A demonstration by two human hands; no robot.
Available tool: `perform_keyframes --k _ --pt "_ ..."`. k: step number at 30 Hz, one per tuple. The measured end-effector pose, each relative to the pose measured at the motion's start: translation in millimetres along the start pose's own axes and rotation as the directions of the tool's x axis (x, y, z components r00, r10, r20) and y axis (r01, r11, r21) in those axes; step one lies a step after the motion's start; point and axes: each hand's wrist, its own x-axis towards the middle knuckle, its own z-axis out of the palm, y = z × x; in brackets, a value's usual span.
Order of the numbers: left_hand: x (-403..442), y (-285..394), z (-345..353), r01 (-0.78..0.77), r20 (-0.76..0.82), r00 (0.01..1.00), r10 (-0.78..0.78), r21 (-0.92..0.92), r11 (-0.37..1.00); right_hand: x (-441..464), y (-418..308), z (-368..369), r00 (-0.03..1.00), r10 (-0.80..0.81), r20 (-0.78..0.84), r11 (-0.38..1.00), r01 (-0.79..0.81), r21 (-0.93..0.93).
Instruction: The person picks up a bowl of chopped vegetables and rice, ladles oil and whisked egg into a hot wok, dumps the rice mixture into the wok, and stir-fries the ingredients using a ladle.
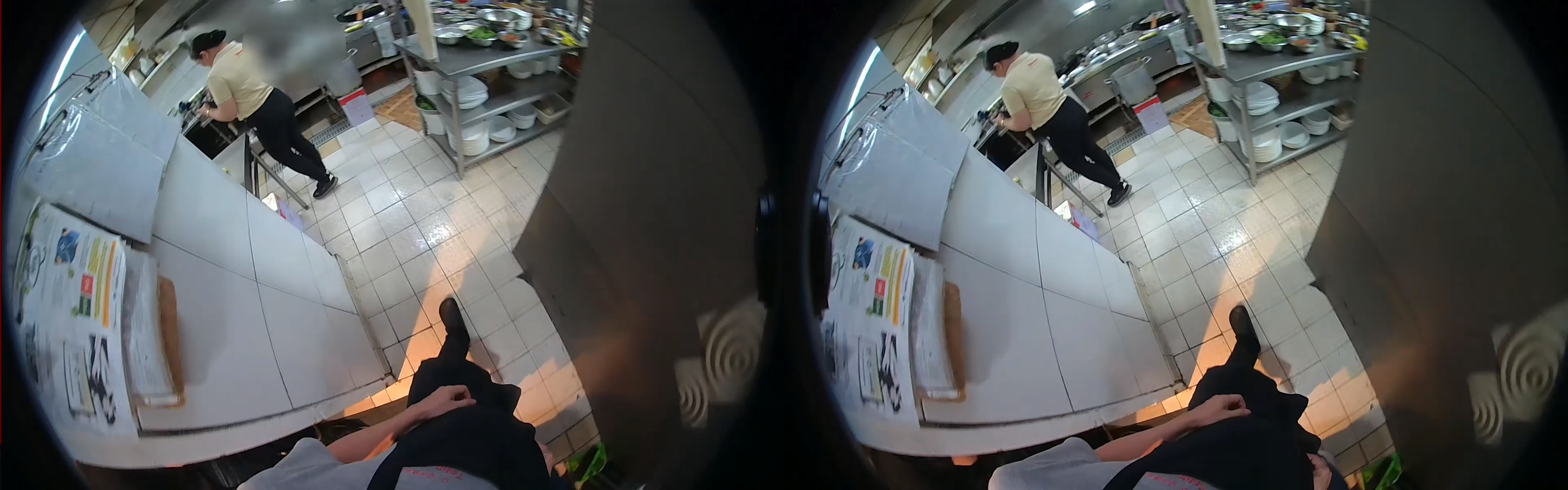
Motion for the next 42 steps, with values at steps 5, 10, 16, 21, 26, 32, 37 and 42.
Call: perform_keyframes --k 5,10,16,21,26,32,37,42 --pt "17 40 -127 0.049 -0.255 0.965 -0.061 -0.052 0.997 99 -130 49 0.998 -0.026 0.06 0.992 0.033 -0.123" --pt "30 55 -227 0.065 -0.416 0.9 -0.134 -0.176 0.982 189 -249 100 0.987 -0.064 0.147 0.972 0.095 -0.217" --pt "38 83 -310 0.029 -0.598 0.797 -0.088 -0.108 0.994 273 -365 159 0.963 -0.087 0.256 0.939 0.165 -0.302" --pt "56 113 -393 -0.005 -0.575 0.81 -0.11 -0.194 0.981 350 -454 210 0.924 -0.101 0.368 0.897 0.244 -0.368" --pt "95 105 -480 0.011 -0.564 0.805 -0.186 -0.299 0.954 441 -577 265 0.837 -0.159 0.523 0.804 0.417 -0.423" --pt "159 96 -575 0.139 -0.509 0.567 -0.647 -0.716 0.685 529 -785 372 0.541 -0.515 0.665 0.401 0.837 -0.372" --pt "192 135 -635 0.302 -0.569 0.26 -0.78 -0.72 0.625 560 -963 490 0.354 -0.63 0.691 0.216 0.935 -0.282" --pt "224 93 -709 0.212 -0.68 0.257 -0.686 -0.653 0.727 584 -1050 606 0.365 -0.617 0.697 0.29 0.929 -0.23"
